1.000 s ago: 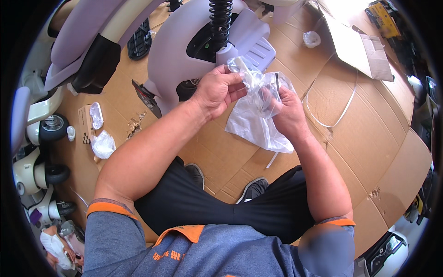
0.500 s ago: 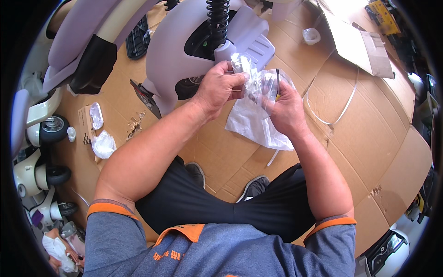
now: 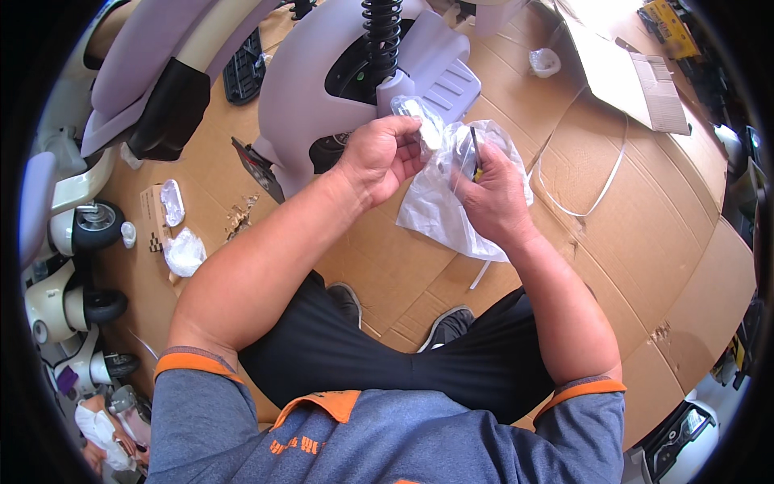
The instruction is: The person assembles a light purple electric scooter by attaching the front body panel and handlebars. They use a screwdriver to secure screws, remove parts from plastic packaging, and align components before tightening them.
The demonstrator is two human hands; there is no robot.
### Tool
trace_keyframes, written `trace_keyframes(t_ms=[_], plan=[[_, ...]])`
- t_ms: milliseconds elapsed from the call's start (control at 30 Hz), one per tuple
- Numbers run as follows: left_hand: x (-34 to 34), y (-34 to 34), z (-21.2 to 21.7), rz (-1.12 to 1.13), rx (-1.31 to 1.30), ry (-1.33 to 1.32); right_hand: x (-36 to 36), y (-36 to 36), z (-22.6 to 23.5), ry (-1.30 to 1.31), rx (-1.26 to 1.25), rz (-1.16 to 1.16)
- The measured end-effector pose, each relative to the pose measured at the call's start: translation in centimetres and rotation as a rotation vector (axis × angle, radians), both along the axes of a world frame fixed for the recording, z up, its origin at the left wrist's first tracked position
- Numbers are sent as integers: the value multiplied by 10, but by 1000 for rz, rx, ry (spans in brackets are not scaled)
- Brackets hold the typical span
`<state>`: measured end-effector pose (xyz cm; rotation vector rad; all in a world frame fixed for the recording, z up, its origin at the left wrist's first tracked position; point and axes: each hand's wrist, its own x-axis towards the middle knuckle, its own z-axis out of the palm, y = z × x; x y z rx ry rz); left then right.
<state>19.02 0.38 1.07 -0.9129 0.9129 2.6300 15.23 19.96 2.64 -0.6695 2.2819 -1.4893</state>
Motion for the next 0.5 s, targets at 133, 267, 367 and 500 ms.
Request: trace_keyframes(t_ms=[133, 267, 367, 500], plan=[[0, 0, 4, -42, -51, 14, -1, 0, 5, 63, 65, -29], [3, -4, -2, -127, -108, 65, 2, -5, 14, 69, 86, -69], [3, 0, 3, -167, -155, 53, -1, -1, 10, 76, 86, -35], [1, 0, -2, -193, -208, 32, -5, 1, 6, 113, 5, -12]])
